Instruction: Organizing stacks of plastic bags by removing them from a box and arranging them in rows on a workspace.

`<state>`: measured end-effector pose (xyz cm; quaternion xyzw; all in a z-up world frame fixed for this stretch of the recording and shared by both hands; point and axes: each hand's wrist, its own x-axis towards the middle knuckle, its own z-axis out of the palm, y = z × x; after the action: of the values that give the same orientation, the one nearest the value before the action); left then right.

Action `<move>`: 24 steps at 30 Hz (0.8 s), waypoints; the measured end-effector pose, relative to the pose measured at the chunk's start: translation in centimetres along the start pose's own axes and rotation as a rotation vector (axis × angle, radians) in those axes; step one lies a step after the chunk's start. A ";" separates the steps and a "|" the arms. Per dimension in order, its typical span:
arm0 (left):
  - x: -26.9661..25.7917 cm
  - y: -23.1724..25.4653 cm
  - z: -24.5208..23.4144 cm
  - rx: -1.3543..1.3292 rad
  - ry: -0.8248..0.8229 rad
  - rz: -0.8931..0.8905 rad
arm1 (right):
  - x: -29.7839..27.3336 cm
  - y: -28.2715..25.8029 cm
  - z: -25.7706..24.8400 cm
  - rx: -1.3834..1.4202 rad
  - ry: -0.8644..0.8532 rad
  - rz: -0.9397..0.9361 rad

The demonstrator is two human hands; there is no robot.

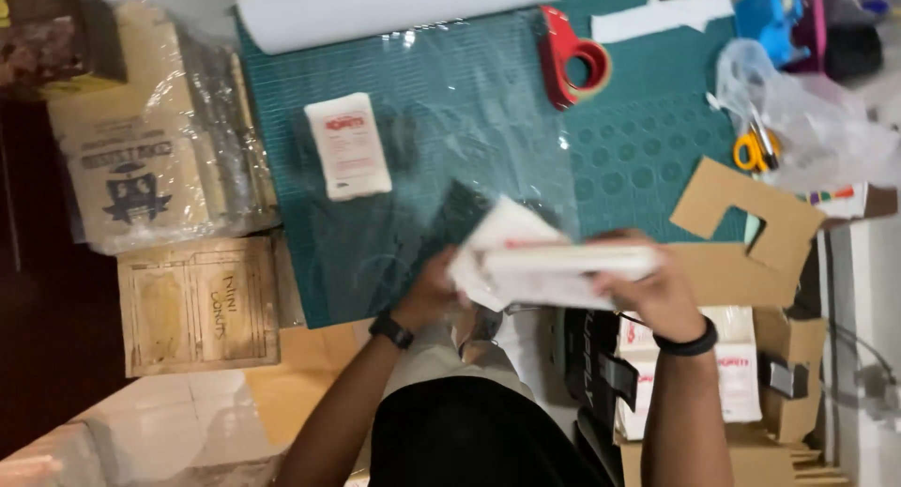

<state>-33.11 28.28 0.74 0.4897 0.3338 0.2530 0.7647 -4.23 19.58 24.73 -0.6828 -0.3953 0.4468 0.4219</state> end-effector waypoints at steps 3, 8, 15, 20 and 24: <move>4.2 2.8 -2.3 -0.057 0.423 -0.068 | 3.8 11.3 0.4 0.509 0.442 -0.049; 10.6 6.0 -6.3 -0.076 0.658 -0.131 | 13.2 10.5 11.2 1.019 0.496 0.318; 12.6 6.9 -7.5 -0.031 0.768 -0.154 | 20.6 14.5 16.8 0.968 0.497 0.367; 12.3 6.4 -9.2 0.463 0.664 -0.097 | 22.3 13.6 18.5 0.929 0.558 0.333; 10.2 11.8 -10.3 1.172 0.730 0.249 | 23.6 17.6 19.2 0.831 0.626 0.264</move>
<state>-35.01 46.17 5.85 0.7397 0.5920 0.2652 0.1790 -12.69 39.68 -2.87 -0.6029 0.0490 0.3898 0.6944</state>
